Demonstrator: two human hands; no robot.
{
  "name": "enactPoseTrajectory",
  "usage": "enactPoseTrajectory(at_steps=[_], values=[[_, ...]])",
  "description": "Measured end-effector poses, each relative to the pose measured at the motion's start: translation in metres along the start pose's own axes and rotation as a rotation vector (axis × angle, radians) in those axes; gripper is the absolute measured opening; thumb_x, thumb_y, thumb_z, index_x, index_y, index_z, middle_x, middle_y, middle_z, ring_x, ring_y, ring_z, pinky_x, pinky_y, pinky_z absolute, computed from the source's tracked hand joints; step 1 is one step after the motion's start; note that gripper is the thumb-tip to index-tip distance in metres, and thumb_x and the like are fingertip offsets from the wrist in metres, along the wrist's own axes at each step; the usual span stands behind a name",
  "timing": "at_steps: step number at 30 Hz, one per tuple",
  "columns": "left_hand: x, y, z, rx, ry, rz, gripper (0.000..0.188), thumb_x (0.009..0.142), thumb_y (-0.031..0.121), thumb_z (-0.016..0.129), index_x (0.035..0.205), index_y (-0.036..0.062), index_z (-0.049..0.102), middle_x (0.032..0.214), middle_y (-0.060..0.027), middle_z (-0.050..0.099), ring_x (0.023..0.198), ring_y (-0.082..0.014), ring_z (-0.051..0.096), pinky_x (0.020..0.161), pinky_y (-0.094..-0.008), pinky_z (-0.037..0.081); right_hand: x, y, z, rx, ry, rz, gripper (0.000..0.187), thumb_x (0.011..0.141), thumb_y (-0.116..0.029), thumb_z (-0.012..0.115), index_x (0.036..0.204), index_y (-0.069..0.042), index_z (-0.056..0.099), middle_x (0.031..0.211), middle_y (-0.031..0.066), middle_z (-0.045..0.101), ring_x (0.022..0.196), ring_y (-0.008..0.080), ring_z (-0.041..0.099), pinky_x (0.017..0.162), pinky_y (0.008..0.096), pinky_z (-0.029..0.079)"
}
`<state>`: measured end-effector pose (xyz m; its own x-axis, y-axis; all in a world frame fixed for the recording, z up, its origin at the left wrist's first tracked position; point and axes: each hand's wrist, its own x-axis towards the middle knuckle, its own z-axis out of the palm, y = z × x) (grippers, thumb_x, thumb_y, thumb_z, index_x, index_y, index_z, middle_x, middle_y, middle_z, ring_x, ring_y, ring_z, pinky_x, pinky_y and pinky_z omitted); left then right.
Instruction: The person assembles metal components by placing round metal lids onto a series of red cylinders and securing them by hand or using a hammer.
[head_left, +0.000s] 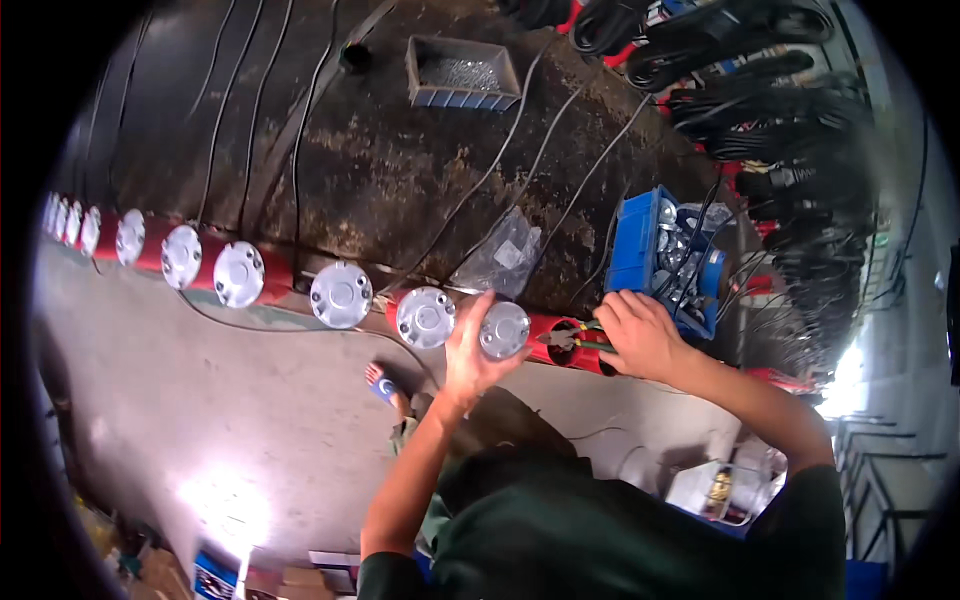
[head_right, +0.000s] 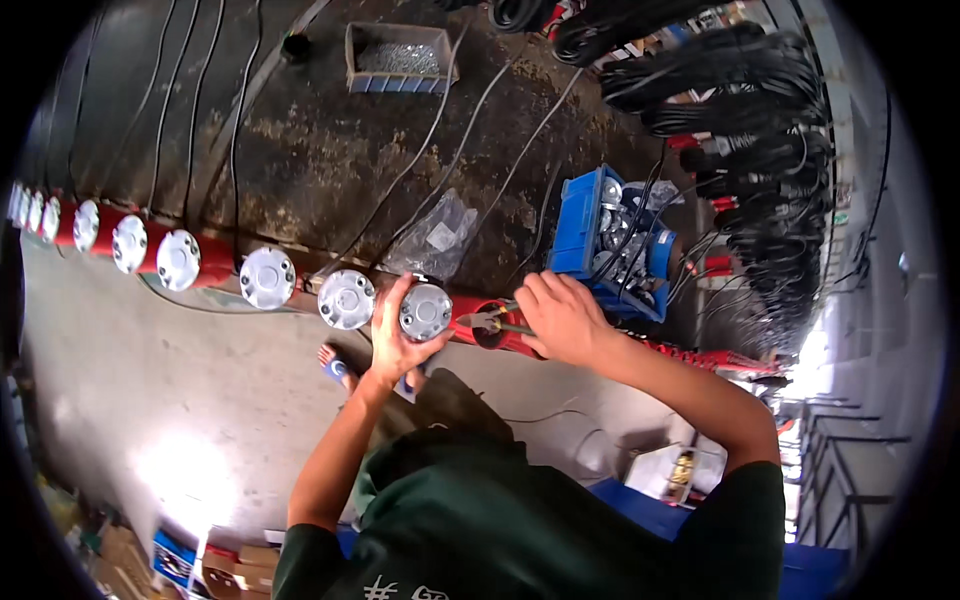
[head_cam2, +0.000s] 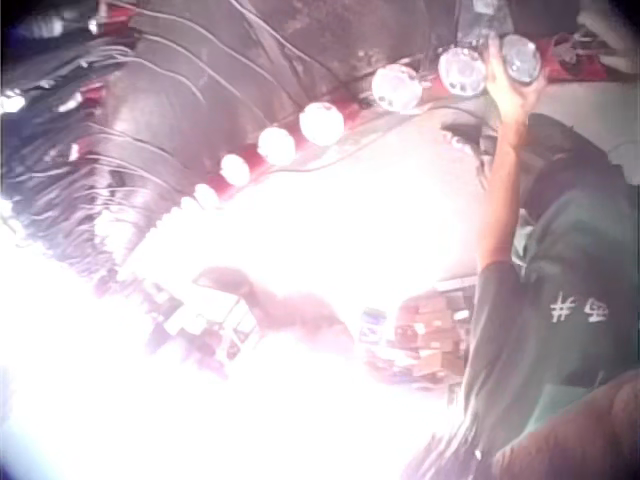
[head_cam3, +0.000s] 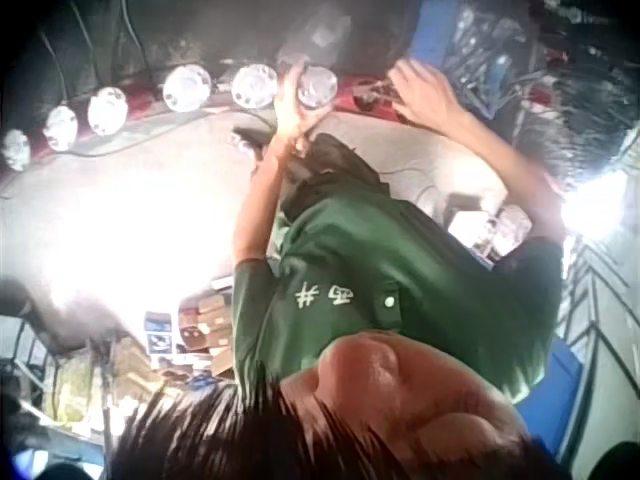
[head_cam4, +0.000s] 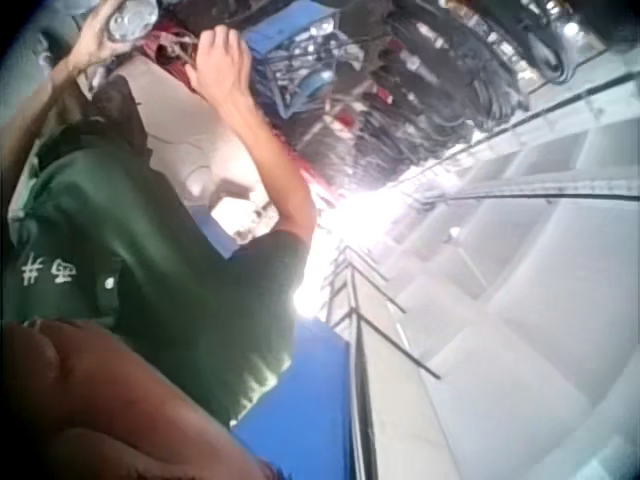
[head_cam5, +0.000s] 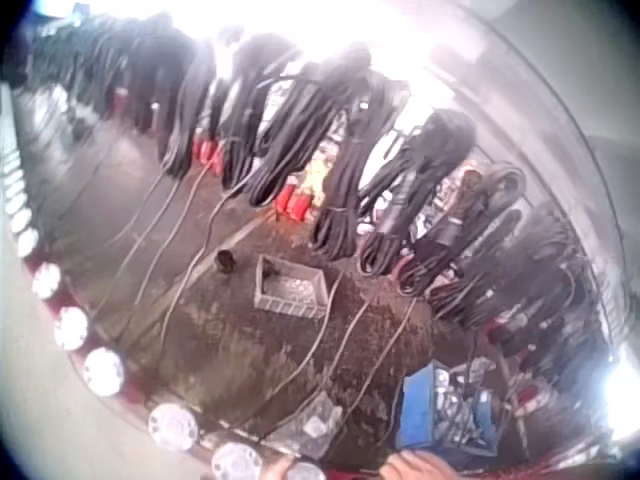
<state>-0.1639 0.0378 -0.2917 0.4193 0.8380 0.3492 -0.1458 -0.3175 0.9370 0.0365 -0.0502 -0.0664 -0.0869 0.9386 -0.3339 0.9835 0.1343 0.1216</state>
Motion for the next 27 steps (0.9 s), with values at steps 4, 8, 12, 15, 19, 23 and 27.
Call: enactPoseTrajectory(at_steps=[4, 8, 12, 15, 19, 23, 27], values=[[-0.004, -0.008, -0.003, -0.027, 0.028, -0.04, 0.091, 0.061, 0.021, 0.1, 0.141, 0.0072, 0.059, 0.132, -0.0197, 0.065, 0.121, -0.0404, 0.065, 0.104, -0.0484, 0.054, 0.047, -0.004, -0.026, -0.14, -0.232, -0.187, 0.065, 0.068, -0.02, 0.09, 0.124, -0.008, 0.06, 0.115, 0.0105, 0.056, 0.112, 0.0289, 0.057, 0.092, 0.0404, 0.048], [-0.001, -0.012, -0.004, -0.072, -0.009, -0.063, 0.09, 0.059, 0.023, 0.1, 0.138, 0.0093, 0.06, 0.131, -0.0172, 0.063, 0.118, -0.0385, 0.065, 0.103, -0.0483, 0.054, 0.066, 0.003, -0.029, -0.241, -0.358, -0.263, 0.082, 0.061, -0.016, 0.092, 0.136, -0.009, 0.058, 0.118, 0.011, 0.055, 0.115, 0.0296, 0.056, 0.094, 0.0411, 0.046], [0.0, -0.012, -0.008, -0.055, -0.023, -0.057, 0.086, 0.06, 0.024, 0.1, 0.135, 0.0084, 0.062, 0.131, -0.0168, 0.062, 0.12, -0.038, 0.063, 0.102, -0.0477, 0.054, 0.08, 0.007, -0.037, -0.185, -0.461, -0.271, 0.08, 0.061, -0.012, 0.091, 0.133, -0.008, 0.059, 0.12, 0.0127, 0.054, 0.114, 0.0312, 0.057, 0.09, 0.0415, 0.049], [0.0, -0.011, -0.009, -0.076, -0.034, -0.094, 0.082, 0.061, 0.026, 0.099, 0.132, 0.0072, 0.064, 0.132, -0.0167, 0.062, 0.121, -0.0377, 0.063, 0.103, -0.0478, 0.053, 0.085, 0.003, -0.037, -0.176, -0.479, -0.284, 0.071, 0.062, -0.01, 0.088, 0.127, -0.006, 0.059, 0.116, 0.0119, 0.055, 0.11, 0.0314, 0.06, 0.085, 0.0416, 0.053], [0.001, -0.008, -0.011, -0.067, -0.047, -0.117, 0.082, 0.063, 0.031, 0.099, 0.135, 0.012, 0.065, 0.132, -0.0139, 0.062, 0.124, -0.0376, 0.061, 0.105, -0.0481, 0.051, 0.062, -0.007, -0.023, -0.569, -0.193, -0.392, 0.06, 0.069, -0.021, 0.087, 0.119, -0.003, 0.058, 0.102, 0.008, 0.058, 0.098, 0.032, 0.065, 0.082, 0.0434, 0.058], [-0.001, -0.007, -0.012, -0.046, -0.05, -0.126, 0.082, 0.063, 0.032, 0.099, 0.135, 0.0125, 0.065, 0.133, -0.0144, 0.062, 0.125, -0.0378, 0.061, 0.105, -0.0485, 0.05, 0.069, -0.03, -0.038, -0.037, -0.721, 0.02, 0.032, 0.082, -0.026, 0.076, 0.1, -0.006, 0.059, 0.082, 0.0061, 0.06, 0.065, 0.0193, 0.059, 0.053, 0.0342, 0.047], [-0.003, -0.009, -0.011, -0.061, -0.039, -0.123, 0.082, 0.064, 0.033, 0.099, 0.136, 0.0134, 0.065, 0.135, -0.0146, 0.061, 0.127, -0.0382, 0.06, 0.106, -0.0493, 0.05, 0.08, -0.039, -0.04, 0.707, -1.185, 0.488, 0.022, 0.085, -0.022, 0.071, 0.094, -0.007, 0.059, 0.08, 0.0042, 0.058, 0.068, 0.0166, 0.057, 0.055, 0.0318, 0.045]])
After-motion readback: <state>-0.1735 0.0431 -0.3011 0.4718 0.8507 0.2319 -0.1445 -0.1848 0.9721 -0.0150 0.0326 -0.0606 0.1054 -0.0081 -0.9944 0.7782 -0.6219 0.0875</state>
